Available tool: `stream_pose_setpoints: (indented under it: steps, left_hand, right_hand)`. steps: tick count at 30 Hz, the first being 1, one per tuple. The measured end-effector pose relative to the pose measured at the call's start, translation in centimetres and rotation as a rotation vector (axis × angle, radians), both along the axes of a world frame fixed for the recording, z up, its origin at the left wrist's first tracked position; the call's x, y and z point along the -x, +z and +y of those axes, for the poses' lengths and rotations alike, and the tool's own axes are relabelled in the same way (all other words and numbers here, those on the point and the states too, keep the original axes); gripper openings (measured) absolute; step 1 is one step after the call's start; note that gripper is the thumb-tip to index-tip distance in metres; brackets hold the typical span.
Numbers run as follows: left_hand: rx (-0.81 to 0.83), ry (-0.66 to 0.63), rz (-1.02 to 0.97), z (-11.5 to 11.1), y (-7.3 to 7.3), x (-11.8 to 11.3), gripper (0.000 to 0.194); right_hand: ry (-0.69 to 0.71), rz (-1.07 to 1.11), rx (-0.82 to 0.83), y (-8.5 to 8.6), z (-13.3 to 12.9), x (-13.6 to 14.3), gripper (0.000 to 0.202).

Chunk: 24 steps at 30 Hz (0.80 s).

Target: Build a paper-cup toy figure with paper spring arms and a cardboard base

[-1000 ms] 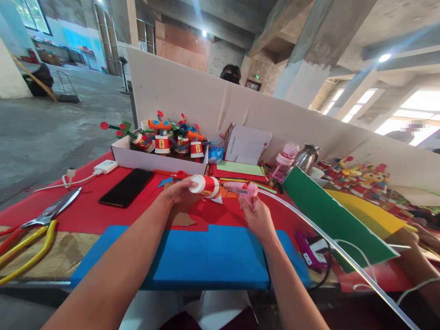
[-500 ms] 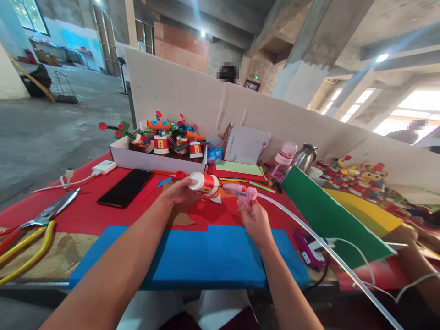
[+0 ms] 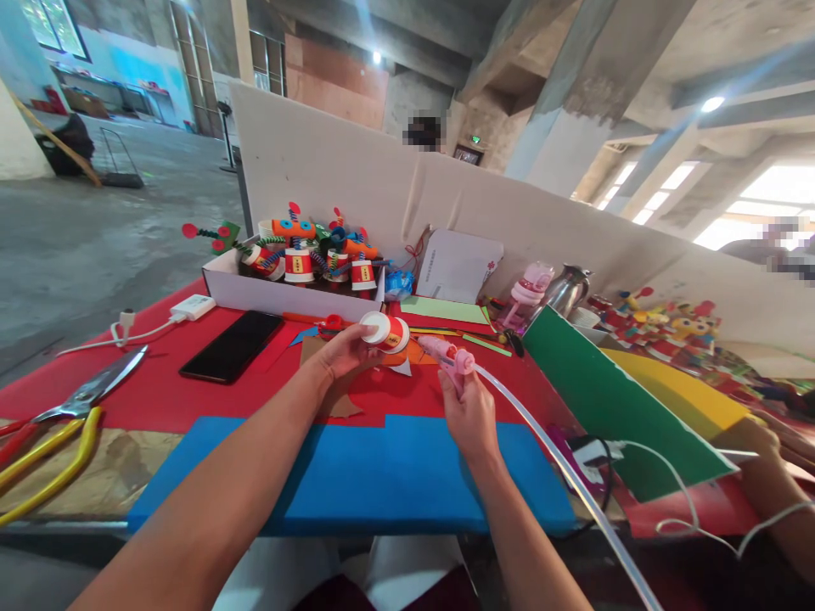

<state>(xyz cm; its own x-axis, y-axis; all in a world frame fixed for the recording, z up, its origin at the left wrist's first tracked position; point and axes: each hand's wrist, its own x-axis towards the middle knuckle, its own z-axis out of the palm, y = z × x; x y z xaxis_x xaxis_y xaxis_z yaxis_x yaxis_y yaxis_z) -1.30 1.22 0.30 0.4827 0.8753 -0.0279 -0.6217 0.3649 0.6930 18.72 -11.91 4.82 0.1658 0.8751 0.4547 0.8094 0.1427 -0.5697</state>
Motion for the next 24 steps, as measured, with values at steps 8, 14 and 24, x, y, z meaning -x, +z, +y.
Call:
stream_pose_setpoints:
  steps: [8,14,24]
  left_hand:
    - [-0.023,0.039,0.013,0.1,0.0,-0.2,0.036]
    - [-0.02,0.031,0.027,-0.1,0.3,-0.2,0.034]
    - [-0.039,0.007,0.037,0.0,-0.2,-0.2,0.038]
  right_hand:
    - [-0.011,-0.057,-0.005,-1.0,0.8,0.1,0.047]
    - [-0.026,-0.073,0.028,-1.5,1.1,0.3,0.047]
    - [-0.027,-0.101,0.029,-1.8,1.4,0.5,0.047]
